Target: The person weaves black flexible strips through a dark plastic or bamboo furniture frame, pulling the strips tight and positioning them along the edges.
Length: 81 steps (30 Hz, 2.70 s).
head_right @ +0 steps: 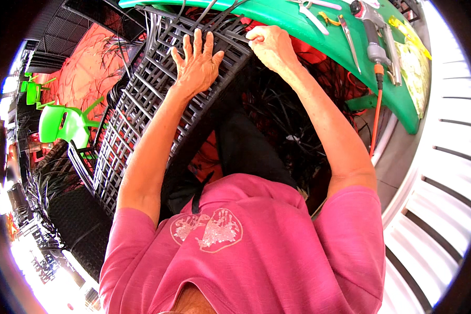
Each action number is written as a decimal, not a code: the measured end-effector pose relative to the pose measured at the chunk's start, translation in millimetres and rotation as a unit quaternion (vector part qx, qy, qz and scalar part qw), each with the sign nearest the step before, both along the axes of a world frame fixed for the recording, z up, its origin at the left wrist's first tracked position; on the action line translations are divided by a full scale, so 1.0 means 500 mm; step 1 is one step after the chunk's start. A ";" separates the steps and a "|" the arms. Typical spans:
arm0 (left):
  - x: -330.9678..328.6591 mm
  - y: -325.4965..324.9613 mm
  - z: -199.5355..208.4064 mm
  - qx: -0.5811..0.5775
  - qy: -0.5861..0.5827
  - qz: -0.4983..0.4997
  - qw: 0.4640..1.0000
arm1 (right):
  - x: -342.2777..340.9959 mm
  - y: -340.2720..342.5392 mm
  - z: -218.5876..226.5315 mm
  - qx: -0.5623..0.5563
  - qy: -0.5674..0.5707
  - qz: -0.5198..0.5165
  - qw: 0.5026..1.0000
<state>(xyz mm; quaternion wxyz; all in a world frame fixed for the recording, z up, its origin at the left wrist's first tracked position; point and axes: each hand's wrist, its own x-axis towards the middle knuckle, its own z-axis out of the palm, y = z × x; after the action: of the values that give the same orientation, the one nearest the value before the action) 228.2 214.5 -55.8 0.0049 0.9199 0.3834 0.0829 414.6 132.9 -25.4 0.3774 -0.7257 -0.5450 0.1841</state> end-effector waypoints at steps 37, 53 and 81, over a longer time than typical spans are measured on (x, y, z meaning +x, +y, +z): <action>0.114 -0.006 0.028 -0.054 -0.199 0.235 0.950 | -0.006 0.035 0.017 -0.093 0.208 -0.059 0.972; 0.143 0.024 -0.036 -0.173 -0.447 0.313 0.820 | 0.019 0.073 -0.018 -0.143 0.135 -0.067 0.978; 0.128 -0.015 0.065 -0.308 -0.437 0.355 0.767 | 0.063 0.137 0.014 -0.285 0.272 0.187 0.900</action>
<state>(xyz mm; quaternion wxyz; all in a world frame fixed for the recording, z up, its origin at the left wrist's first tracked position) 292.3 207.2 -23.3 0.4255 0.5316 0.6439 0.3489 446.2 201.2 -18.4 0.2466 -0.6084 -0.4711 0.5891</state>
